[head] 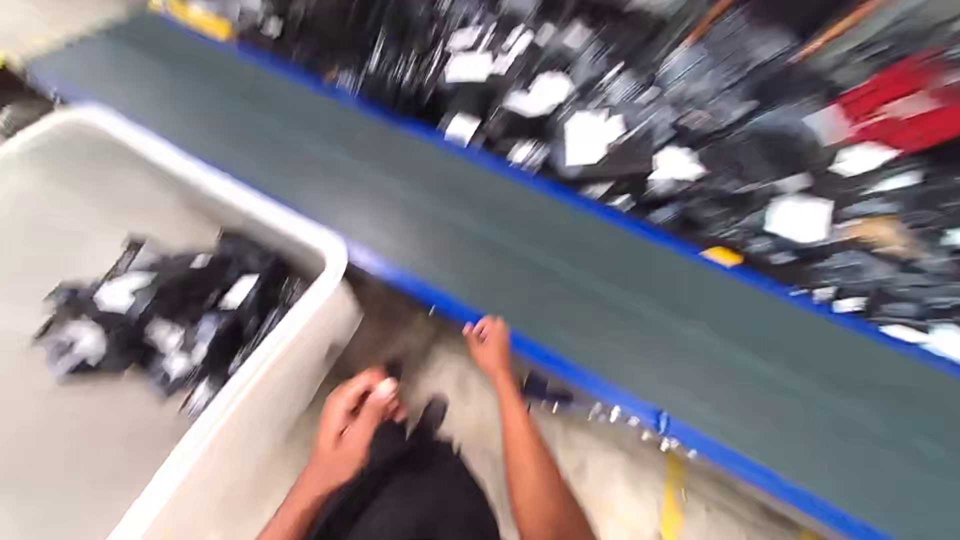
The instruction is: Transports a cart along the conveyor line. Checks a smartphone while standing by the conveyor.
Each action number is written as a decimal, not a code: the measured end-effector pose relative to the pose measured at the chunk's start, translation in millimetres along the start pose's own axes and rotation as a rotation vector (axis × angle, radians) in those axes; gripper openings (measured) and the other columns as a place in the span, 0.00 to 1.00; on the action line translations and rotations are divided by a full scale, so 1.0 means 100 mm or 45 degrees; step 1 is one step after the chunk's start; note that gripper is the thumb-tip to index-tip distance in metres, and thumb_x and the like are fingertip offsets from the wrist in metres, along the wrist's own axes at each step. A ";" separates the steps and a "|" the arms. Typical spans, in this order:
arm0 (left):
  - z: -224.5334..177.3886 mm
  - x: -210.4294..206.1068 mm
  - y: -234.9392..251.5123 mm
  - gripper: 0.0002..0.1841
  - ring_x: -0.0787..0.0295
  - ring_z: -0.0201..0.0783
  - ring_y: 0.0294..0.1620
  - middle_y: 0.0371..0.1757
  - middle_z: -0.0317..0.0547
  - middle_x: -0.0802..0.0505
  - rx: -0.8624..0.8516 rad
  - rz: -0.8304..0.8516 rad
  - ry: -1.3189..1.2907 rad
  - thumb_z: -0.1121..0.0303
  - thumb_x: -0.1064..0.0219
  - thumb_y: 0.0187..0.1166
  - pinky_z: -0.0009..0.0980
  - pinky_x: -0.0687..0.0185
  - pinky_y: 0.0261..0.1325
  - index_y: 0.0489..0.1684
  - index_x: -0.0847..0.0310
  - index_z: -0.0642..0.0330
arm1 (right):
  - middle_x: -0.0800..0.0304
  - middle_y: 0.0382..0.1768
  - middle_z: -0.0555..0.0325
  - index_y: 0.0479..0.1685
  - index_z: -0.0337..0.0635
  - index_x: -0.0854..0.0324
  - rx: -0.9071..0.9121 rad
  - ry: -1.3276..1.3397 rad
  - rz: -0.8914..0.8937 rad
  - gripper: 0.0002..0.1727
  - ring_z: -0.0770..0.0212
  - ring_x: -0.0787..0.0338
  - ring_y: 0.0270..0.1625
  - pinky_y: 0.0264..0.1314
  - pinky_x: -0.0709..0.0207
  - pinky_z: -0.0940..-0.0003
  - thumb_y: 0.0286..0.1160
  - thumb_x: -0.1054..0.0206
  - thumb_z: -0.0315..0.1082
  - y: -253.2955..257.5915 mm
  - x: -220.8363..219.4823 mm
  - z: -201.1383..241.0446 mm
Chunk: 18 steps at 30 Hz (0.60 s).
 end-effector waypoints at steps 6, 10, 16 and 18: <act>0.78 1.11 0.11 0.27 0.18 0.31 0.19 0.17 0.41 0.14 0.184 -0.325 0.709 0.54 0.43 0.90 0.33 0.18 0.27 0.19 0.18 0.64 | 0.11 0.42 0.53 0.42 0.47 0.11 -0.116 0.129 0.090 0.26 0.51 0.12 0.53 0.69 0.22 0.49 0.72 0.32 0.62 -0.04 -0.21 -0.14; 1.26 1.93 0.56 0.20 0.09 0.56 0.57 0.58 0.68 0.10 0.267 -0.182 0.971 0.73 0.49 0.86 0.55 0.16 0.66 0.71 0.26 0.76 | 0.12 0.41 0.53 0.40 0.46 0.12 -0.180 0.097 0.068 0.25 0.52 0.13 0.54 0.69 0.23 0.52 0.72 0.33 0.61 0.00 -0.26 -0.15; 2.37 2.61 0.68 0.55 0.24 0.69 0.78 0.74 0.76 0.20 0.936 0.018 1.233 0.26 0.41 0.73 0.67 0.32 0.79 0.85 0.37 0.71 | 0.13 0.41 0.56 0.38 0.49 0.13 -0.269 0.028 0.053 0.25 0.54 0.14 0.54 0.70 0.25 0.53 0.72 0.34 0.63 -0.01 -0.31 -0.12; 2.53 2.60 0.69 0.56 0.14 0.66 0.68 0.61 0.69 0.09 1.087 0.125 1.228 0.14 0.49 0.63 0.68 0.23 0.70 0.66 0.15 0.63 | 0.13 0.43 0.56 0.39 0.50 0.13 -0.319 -0.006 0.023 0.25 0.53 0.15 0.57 0.70 0.25 0.52 0.72 0.35 0.63 -0.02 -0.30 -0.09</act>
Point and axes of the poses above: each hand's wrist, its own y-axis towards the middle knuckle, its own x-axis out of the back of the hand, z = x × y, the point moved 5 cm from there along y, towards the middle knuckle
